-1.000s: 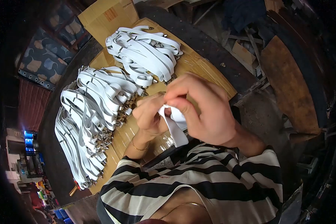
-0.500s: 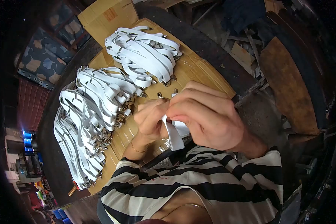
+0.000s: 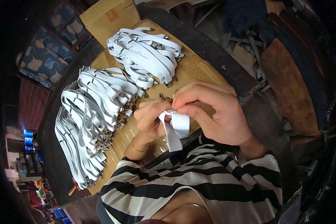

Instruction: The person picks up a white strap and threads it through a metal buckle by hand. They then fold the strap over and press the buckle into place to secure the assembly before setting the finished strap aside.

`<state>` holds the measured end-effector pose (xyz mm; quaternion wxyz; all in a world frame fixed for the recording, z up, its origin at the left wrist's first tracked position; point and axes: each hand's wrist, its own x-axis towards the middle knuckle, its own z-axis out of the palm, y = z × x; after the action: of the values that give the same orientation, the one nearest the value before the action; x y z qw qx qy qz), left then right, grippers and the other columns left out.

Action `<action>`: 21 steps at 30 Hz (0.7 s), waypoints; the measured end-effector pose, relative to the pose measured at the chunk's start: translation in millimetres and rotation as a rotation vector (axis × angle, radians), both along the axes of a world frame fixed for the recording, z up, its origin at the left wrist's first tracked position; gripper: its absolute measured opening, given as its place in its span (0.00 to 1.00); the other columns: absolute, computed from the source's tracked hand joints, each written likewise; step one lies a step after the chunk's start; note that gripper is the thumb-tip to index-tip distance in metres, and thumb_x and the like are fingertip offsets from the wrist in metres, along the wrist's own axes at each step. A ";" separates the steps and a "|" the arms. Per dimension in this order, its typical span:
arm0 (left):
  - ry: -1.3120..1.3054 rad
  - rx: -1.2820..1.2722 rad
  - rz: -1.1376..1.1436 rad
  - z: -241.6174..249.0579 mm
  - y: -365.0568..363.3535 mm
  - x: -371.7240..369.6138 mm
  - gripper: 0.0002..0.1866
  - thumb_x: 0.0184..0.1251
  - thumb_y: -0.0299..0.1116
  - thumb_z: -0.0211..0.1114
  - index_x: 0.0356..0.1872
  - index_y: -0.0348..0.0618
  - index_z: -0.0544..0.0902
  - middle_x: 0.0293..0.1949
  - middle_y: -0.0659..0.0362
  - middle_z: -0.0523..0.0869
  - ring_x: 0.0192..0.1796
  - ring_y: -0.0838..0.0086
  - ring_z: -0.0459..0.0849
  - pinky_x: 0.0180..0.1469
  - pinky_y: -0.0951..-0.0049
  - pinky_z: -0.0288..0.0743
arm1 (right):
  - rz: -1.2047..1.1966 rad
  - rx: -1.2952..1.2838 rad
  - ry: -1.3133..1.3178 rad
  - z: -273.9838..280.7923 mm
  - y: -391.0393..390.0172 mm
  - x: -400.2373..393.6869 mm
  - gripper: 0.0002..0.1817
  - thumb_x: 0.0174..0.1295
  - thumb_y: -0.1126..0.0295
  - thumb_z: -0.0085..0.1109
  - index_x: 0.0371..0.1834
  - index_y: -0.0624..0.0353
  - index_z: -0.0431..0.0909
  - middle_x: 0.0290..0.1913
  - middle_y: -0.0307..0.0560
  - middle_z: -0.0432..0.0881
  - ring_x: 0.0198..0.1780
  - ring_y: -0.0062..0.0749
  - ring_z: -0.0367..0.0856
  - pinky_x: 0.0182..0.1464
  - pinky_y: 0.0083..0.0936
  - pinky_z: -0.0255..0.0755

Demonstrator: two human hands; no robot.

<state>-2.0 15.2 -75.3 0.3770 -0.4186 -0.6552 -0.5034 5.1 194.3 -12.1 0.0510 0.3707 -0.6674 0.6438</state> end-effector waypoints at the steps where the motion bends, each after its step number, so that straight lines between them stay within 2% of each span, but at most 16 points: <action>1: -0.008 -0.001 -0.013 -0.4 0.0 0.2 0.07 0.49 0.18 0.64 0.32 0.29 0.79 0.21 0.52 0.78 0.17 0.66 0.76 0.20 0.72 0.70 | -0.002 0.091 0.100 5.4 1.1 0.0 0.05 0.57 0.85 0.59 0.36 0.69 0.77 0.35 0.50 0.82 0.36 0.32 0.82 0.39 0.22 0.75; 2: -0.009 0.000 -0.015 -0.3 -0.4 0.5 0.07 0.49 0.18 0.64 0.32 0.29 0.79 0.21 0.52 0.78 0.17 0.66 0.76 0.20 0.72 0.70 | -0.006 0.182 0.200 8.5 2.2 0.7 0.05 0.54 0.86 0.60 0.34 0.69 0.77 0.34 0.52 0.82 0.35 0.36 0.83 0.37 0.24 0.75; 5: -0.010 -0.053 -0.013 0.6 -3.8 1.2 0.09 0.46 0.18 0.64 0.32 0.29 0.79 0.22 0.51 0.78 0.18 0.66 0.76 0.20 0.71 0.70 | -0.076 0.242 0.312 11.4 -1.5 4.7 0.06 0.51 0.87 0.60 0.32 0.68 0.77 0.32 0.52 0.81 0.33 0.42 0.81 0.35 0.27 0.74; 10: 0.059 -0.212 0.169 -0.1 -4.7 2.2 0.13 0.40 0.17 0.63 0.33 0.27 0.78 0.23 0.50 0.78 0.19 0.63 0.77 0.22 0.70 0.72 | -0.207 0.192 0.368 1.2 -13.2 7.0 0.07 0.51 0.88 0.57 0.31 0.67 0.76 0.31 0.53 0.80 0.31 0.42 0.80 0.35 0.28 0.74; 12: 0.051 -0.172 0.143 -0.8 -3.4 1.1 0.14 0.40 0.17 0.63 0.33 0.27 0.78 0.23 0.50 0.78 0.20 0.63 0.77 0.23 0.70 0.72 | -0.225 0.122 0.268 -3.6 -13.7 5.7 0.05 0.53 0.88 0.56 0.31 0.68 0.76 0.32 0.53 0.81 0.32 0.41 0.81 0.36 0.26 0.74; 13: 0.041 -0.131 0.117 -0.8 -2.5 0.2 0.14 0.40 0.16 0.62 0.34 0.27 0.78 0.24 0.50 0.78 0.20 0.63 0.77 0.23 0.70 0.73 | -0.154 0.037 0.105 -8.9 -12.6 5.3 0.04 0.55 0.87 0.57 0.32 0.69 0.77 0.33 0.51 0.82 0.35 0.35 0.83 0.38 0.23 0.74; 14: 0.040 -0.133 0.112 -0.4 -2.0 0.0 0.14 0.40 0.16 0.62 0.34 0.27 0.78 0.24 0.50 0.78 0.20 0.63 0.77 0.23 0.70 0.73 | -0.158 0.035 0.104 -8.8 -12.6 6.1 0.04 0.55 0.87 0.57 0.32 0.69 0.77 0.33 0.51 0.82 0.35 0.35 0.83 0.38 0.23 0.74; 16: 0.007 -0.105 0.062 0.6 -1.9 1.1 0.13 0.41 0.16 0.62 0.34 0.28 0.78 0.24 0.50 0.79 0.20 0.62 0.78 0.23 0.70 0.73 | -0.026 -0.227 -0.309 -8.7 -13.9 7.8 0.05 0.56 0.86 0.59 0.35 0.68 0.78 0.34 0.51 0.83 0.37 0.29 0.84 0.41 0.20 0.75; 17: 0.005 -0.105 0.066 1.0 -2.3 0.6 0.13 0.41 0.16 0.62 0.34 0.28 0.78 0.24 0.50 0.79 0.20 0.62 0.78 0.23 0.70 0.73 | -0.009 -0.207 -0.305 -10.1 -11.0 4.8 0.05 0.56 0.85 0.60 0.36 0.68 0.79 0.34 0.50 0.83 0.37 0.24 0.84 0.40 0.19 0.75; 18: 0.004 -0.099 0.059 1.3 -2.9 -0.5 0.13 0.41 0.17 0.62 0.34 0.28 0.78 0.24 0.50 0.79 0.21 0.62 0.78 0.24 0.70 0.73 | -0.004 -0.206 -0.307 -9.4 -8.1 1.6 0.05 0.56 0.85 0.60 0.36 0.68 0.79 0.34 0.50 0.83 0.37 0.24 0.84 0.40 0.19 0.75; 20: -0.001 -0.087 0.059 0.1 -3.9 -2.6 0.13 0.41 0.17 0.62 0.34 0.28 0.78 0.24 0.50 0.79 0.21 0.62 0.78 0.24 0.70 0.73 | -0.057 0.043 -0.010 -4.2 -3.0 -3.0 0.04 0.56 0.85 0.59 0.33 0.68 0.79 0.33 0.50 0.84 0.35 0.28 0.84 0.39 0.19 0.75; 21: 0.016 -0.091 0.060 -1.3 -4.0 -4.2 0.12 0.43 0.17 0.63 0.34 0.28 0.78 0.24 0.51 0.79 0.20 0.63 0.78 0.23 0.71 0.73 | -0.053 0.047 -0.011 -0.8 -2.2 -4.0 0.04 0.56 0.85 0.59 0.33 0.68 0.79 0.33 0.50 0.84 0.35 0.28 0.84 0.39 0.19 0.75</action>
<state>-6.2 11.2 -76.6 0.3774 -0.4195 -0.6867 -0.4583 1.0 192.0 -12.9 0.0555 0.3503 -0.6923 0.6284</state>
